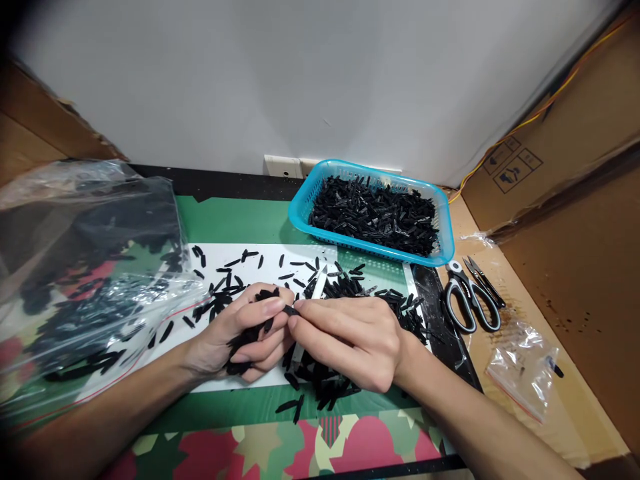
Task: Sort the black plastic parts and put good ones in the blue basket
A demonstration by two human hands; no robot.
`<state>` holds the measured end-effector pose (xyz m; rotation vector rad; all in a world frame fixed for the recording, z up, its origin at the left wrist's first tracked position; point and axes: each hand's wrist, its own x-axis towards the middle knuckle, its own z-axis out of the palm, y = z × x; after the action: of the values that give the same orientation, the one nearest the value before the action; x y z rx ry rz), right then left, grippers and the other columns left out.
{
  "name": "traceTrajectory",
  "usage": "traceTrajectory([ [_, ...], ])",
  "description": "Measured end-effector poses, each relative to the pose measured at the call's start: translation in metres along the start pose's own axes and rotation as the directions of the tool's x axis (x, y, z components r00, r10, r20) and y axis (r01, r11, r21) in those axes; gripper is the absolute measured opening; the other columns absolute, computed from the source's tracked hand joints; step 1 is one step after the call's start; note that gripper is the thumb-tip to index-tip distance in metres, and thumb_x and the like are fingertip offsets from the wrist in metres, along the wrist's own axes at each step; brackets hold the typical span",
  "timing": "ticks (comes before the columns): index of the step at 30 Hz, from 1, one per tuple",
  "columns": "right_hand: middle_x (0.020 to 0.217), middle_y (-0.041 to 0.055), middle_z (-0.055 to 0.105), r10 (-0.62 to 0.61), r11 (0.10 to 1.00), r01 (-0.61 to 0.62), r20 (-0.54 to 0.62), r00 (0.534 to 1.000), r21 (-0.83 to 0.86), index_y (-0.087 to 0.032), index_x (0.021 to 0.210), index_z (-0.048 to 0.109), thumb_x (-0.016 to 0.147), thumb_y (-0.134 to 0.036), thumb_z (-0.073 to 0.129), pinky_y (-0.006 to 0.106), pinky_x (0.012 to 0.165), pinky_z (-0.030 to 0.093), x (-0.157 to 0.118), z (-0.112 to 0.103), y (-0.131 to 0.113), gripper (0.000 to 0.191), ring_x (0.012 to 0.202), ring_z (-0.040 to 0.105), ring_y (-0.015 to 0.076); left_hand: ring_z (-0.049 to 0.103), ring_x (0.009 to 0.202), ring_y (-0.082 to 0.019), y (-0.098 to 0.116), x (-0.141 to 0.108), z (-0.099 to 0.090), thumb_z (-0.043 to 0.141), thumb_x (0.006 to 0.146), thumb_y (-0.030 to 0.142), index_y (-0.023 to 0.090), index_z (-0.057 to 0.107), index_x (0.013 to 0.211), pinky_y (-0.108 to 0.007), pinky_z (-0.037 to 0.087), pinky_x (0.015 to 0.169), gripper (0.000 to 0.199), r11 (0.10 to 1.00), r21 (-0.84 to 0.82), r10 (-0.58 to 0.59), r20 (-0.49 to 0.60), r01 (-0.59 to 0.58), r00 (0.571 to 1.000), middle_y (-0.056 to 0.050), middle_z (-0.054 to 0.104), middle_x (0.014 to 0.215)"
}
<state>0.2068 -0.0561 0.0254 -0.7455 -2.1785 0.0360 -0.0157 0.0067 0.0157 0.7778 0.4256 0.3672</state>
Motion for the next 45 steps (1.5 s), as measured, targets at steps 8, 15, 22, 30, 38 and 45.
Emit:
traceTrajectory([
  [8,0.123,0.0112,0.083,-0.009,1.0,0.009,-0.046,0.999,0.001,-0.016,0.137,0.071,0.103,-0.009,0.06,0.036,0.095,0.073,-0.007,0.009,0.004,0.037,0.118,0.08,0.0259,0.034,0.031,-0.009,0.002,-0.002,0.001,0.07,0.097,0.046,0.02,0.056,0.081,-0.016,0.033,0.031,0.034,1.0,0.029,-0.003,-0.019,0.003,1.0,0.009,0.042,0.039],
  [15,0.114,0.0091,0.085,-0.171,0.982,0.16,-0.116,0.978,-0.1,-0.019,0.118,0.078,0.109,-0.015,0.046,0.032,0.098,0.071,-0.006,0.015,0.009,0.034,0.115,0.081,0.0237,0.031,0.03,-0.007,0.002,-0.002,0.004,0.076,0.091,0.05,0.02,0.056,0.075,-0.016,0.033,0.03,0.039,1.0,0.021,-0.021,-0.03,0.022,0.999,0.009,0.04,0.037],
  [22,0.115,0.0083,0.085,-0.109,0.992,0.1,-0.126,0.986,-0.076,-0.02,0.121,0.077,0.108,-0.015,0.052,0.036,0.1,0.071,-0.003,0.01,0.003,0.029,0.116,0.08,0.025,0.032,0.03,-0.008,0.005,-0.003,0.007,0.075,0.093,0.049,0.02,0.055,0.075,-0.015,0.031,0.032,0.039,0.999,0.018,-0.038,-0.02,0.038,0.999,0.009,0.04,0.037],
  [30,0.107,0.0054,0.085,-0.014,0.997,0.001,-0.161,0.987,-0.081,-0.024,0.13,0.074,0.095,-0.012,0.072,0.041,0.085,0.073,-0.008,0.009,0.012,0.037,0.098,0.084,0.0277,0.032,0.032,-0.009,0.003,0.001,0.006,0.065,0.1,0.046,0.02,0.054,0.075,-0.017,0.03,0.032,0.038,1.0,0.021,0.003,-0.014,-0.003,1.0,0.009,0.039,0.039],
  [38,0.109,0.012,0.081,0.272,0.578,-0.531,-0.468,0.841,-0.619,-0.023,0.115,0.078,0.096,-0.025,0.078,0.065,0.104,0.047,0.004,-0.024,0.052,0.019,0.11,0.068,0.0386,0.026,0.038,-0.008,0.0,0.003,0.005,0.057,0.105,0.049,0.021,0.051,0.074,-0.014,0.027,0.029,0.042,0.999,-0.033,-0.021,-0.027,0.02,0.999,0.009,0.036,0.044],
  [45,0.1,0.0096,0.077,0.156,0.982,-0.168,-0.133,0.979,-0.085,-0.018,0.118,0.073,0.096,-0.017,0.078,0.04,0.08,0.055,0.014,0.005,0.01,0.023,0.09,0.066,0.0242,0.027,0.038,-0.006,-0.004,0.003,0.005,0.066,0.097,0.062,0.021,0.051,0.079,-0.011,0.027,0.03,0.048,0.991,-0.069,-0.117,-0.104,0.111,0.988,0.01,0.038,0.046],
])
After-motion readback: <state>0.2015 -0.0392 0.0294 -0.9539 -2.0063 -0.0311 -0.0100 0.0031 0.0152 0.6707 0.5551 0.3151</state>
